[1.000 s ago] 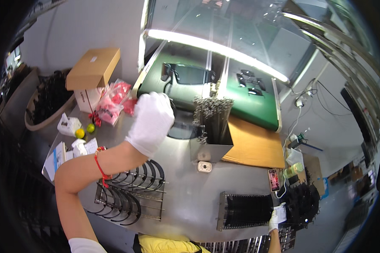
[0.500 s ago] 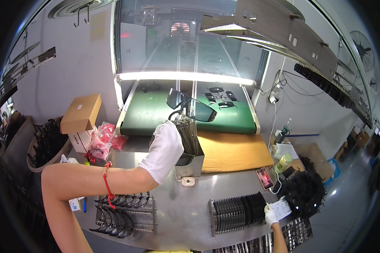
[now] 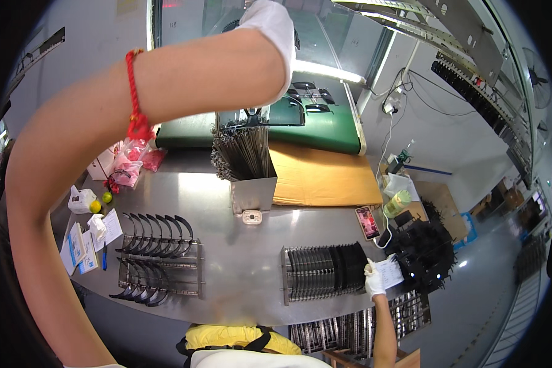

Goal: The person assembles sunglasses by inserting black plastic frames into a metal rack, then attaching arms and nose pads. They repeatedly pick up frames, align them in the rack, and secure components by hand.

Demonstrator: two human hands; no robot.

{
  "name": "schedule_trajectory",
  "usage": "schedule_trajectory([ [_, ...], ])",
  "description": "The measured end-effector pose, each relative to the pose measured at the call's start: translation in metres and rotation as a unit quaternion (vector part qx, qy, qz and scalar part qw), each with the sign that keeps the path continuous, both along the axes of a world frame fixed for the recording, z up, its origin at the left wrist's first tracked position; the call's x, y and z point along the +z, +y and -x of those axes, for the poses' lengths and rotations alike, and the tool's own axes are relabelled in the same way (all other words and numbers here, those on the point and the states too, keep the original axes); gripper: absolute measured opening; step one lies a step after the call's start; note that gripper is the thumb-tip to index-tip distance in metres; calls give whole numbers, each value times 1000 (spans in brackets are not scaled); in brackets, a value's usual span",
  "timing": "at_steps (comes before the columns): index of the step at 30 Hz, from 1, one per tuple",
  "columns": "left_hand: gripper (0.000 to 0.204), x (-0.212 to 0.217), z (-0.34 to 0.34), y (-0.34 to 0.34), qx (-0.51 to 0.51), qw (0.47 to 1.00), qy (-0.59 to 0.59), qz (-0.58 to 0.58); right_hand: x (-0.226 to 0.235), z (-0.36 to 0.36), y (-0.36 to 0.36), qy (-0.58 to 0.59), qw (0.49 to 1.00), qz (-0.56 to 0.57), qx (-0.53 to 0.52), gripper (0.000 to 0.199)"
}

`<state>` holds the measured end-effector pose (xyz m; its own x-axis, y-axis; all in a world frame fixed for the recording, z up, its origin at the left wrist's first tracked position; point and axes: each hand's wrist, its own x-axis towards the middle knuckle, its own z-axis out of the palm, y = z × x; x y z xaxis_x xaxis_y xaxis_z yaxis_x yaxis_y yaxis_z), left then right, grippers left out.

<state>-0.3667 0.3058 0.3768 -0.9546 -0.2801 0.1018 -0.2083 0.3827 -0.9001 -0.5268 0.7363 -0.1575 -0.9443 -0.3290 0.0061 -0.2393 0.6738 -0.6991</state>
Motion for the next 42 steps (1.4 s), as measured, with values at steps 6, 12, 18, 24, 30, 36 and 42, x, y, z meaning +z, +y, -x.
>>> schedule_trajectory([
  [6, 38, 8, 2, -4, 48, 998, -18, 28, 21, -36, -32, 3, 998, -68, 6, 58],
  [12, 39, 9, 46, 0, 75, 996, -46, 6, 55, -11, 4, -1, 999, 7, -35, 58],
  [18, 34, 17, 50, 7, 78, 996, -44, 19, 273, -38, -156, 432, 898, 62, 58, 57],
  [24, 29, 27, 55, 27, 5, 999, -28, 29, 399, -78, -267, 623, 755, 110, 172, 56],
  [30, 23, 29, 35, 23, -88, 995, 1, 43, 430, -108, -336, 629, 730, 187, 191, 41],
  [36, 18, 35, 19, 18, -216, 974, 36, 49, 426, -123, -371, 635, 688, 313, 158, 30],
  [42, 14, 39, -4, -2, -387, 913, 49, 119, 414, -134, -397, 569, 712, 393, 120, 34],
])
